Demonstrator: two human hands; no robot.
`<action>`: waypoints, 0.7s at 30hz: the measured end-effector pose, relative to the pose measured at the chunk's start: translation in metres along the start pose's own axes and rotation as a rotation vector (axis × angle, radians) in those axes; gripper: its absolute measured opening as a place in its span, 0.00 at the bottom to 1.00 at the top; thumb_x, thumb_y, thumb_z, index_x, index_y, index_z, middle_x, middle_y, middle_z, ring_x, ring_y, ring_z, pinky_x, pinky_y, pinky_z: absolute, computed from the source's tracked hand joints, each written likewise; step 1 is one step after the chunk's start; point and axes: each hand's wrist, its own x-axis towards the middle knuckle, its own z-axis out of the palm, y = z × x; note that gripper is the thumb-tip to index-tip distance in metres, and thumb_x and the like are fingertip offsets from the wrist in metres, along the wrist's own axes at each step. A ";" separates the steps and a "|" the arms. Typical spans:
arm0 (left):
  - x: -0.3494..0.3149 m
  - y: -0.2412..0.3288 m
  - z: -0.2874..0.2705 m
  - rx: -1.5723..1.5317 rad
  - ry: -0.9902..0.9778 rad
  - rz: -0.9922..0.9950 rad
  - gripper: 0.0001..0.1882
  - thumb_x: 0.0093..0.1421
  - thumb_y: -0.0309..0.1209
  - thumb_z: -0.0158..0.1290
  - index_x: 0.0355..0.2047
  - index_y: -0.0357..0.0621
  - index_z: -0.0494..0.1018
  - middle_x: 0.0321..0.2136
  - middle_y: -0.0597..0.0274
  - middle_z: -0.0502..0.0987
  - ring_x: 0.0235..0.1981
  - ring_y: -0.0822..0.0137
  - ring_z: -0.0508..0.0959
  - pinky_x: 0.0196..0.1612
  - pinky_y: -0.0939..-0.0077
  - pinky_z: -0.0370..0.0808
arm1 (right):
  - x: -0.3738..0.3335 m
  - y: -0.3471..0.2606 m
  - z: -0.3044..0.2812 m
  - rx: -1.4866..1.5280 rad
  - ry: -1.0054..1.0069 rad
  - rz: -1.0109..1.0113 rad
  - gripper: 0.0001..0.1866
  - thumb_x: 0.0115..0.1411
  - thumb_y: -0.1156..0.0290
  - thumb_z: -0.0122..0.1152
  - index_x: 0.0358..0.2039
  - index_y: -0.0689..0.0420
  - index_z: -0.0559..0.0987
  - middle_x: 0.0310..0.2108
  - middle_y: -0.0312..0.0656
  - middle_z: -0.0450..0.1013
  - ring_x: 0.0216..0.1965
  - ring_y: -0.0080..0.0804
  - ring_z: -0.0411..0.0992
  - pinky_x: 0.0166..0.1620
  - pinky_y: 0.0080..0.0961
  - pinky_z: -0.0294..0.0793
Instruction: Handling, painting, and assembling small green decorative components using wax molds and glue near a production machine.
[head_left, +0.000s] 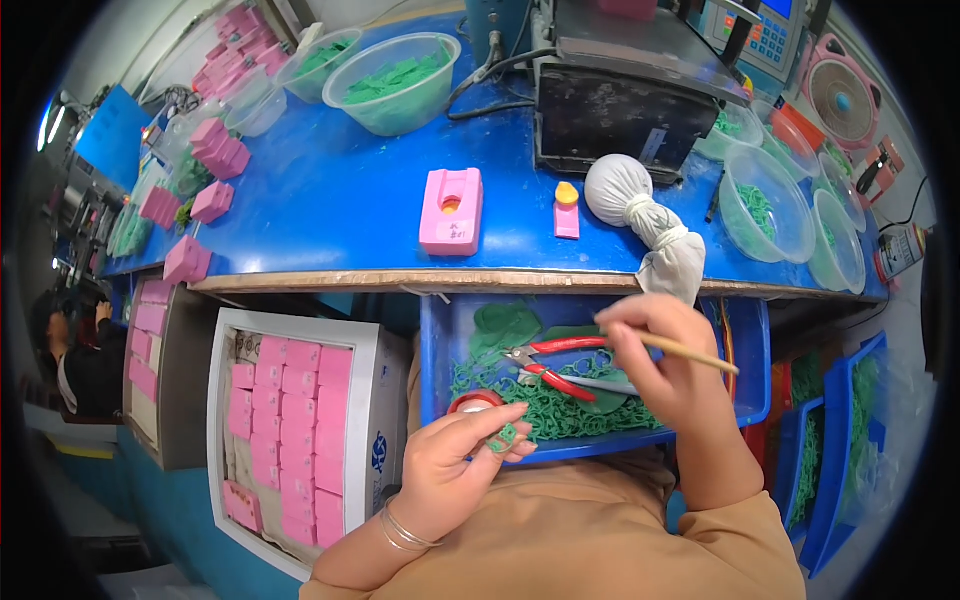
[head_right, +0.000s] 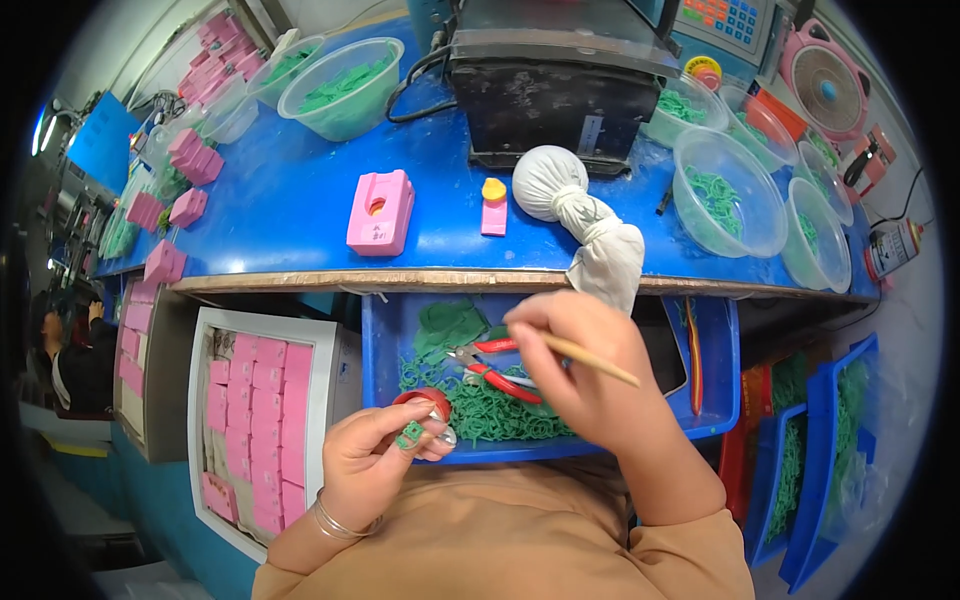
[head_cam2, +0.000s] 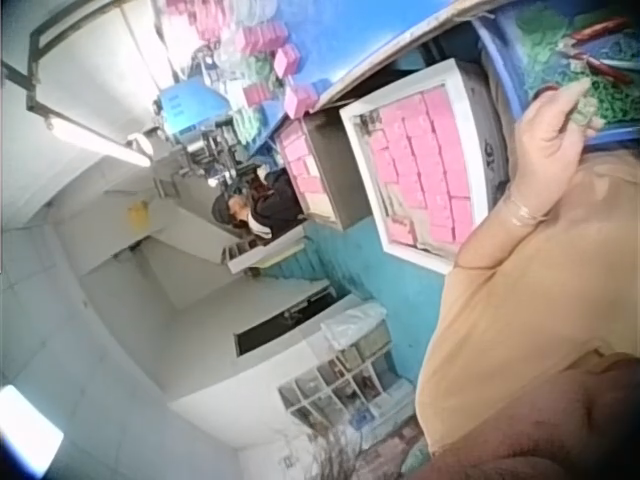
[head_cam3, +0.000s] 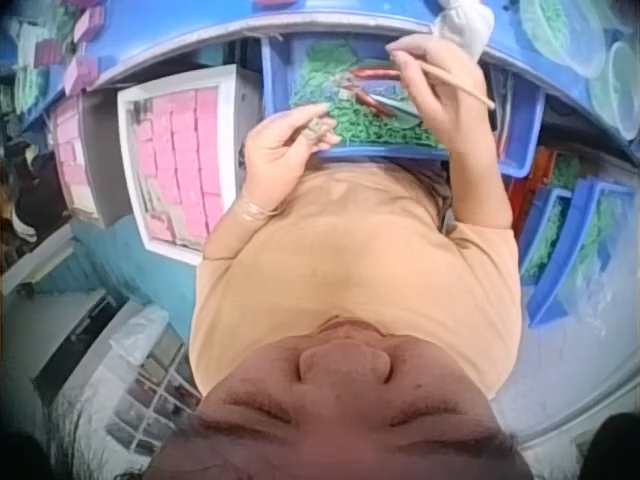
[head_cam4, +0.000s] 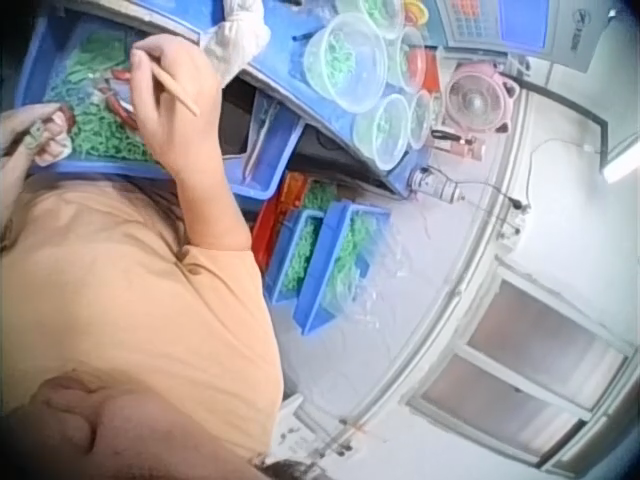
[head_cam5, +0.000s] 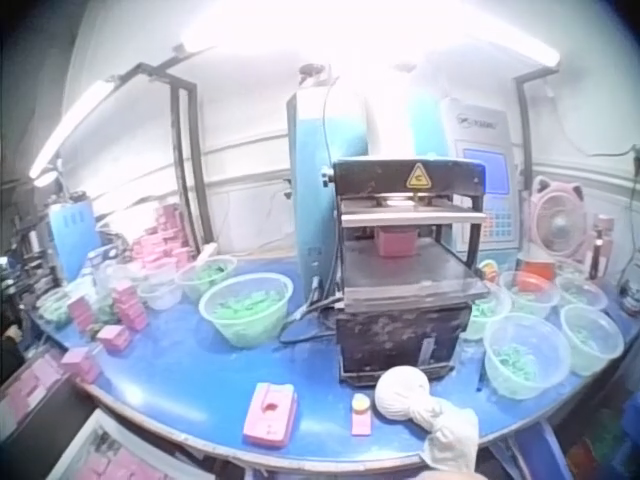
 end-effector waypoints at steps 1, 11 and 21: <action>-0.001 0.001 0.000 0.003 0.007 -0.003 0.18 0.56 0.13 0.43 0.46 0.35 0.71 0.34 0.52 0.77 0.34 0.65 0.81 0.40 0.76 0.78 | -0.004 -0.008 -0.001 0.127 -0.060 0.066 0.04 0.53 0.78 0.57 0.31 0.62 0.76 0.26 0.46 0.73 0.26 0.39 0.72 0.31 0.28 0.70; 0.003 0.016 -0.003 0.307 -0.053 0.218 0.23 0.49 0.13 0.47 0.47 0.39 0.72 0.30 0.54 0.78 0.32 0.61 0.80 0.36 0.74 0.76 | -0.028 -0.031 0.013 0.517 -0.159 -0.098 0.07 0.49 0.79 0.59 0.31 0.61 0.75 0.27 0.43 0.74 0.27 0.37 0.73 0.31 0.28 0.72; -0.003 0.015 -0.006 0.465 -0.066 0.327 0.25 0.44 0.15 0.51 0.46 0.37 0.72 0.31 0.51 0.77 0.29 0.56 0.78 0.32 0.71 0.76 | -0.026 -0.035 0.021 0.497 -0.107 -0.280 0.08 0.48 0.82 0.60 0.29 0.63 0.71 0.25 0.45 0.72 0.33 0.43 0.76 0.37 0.33 0.76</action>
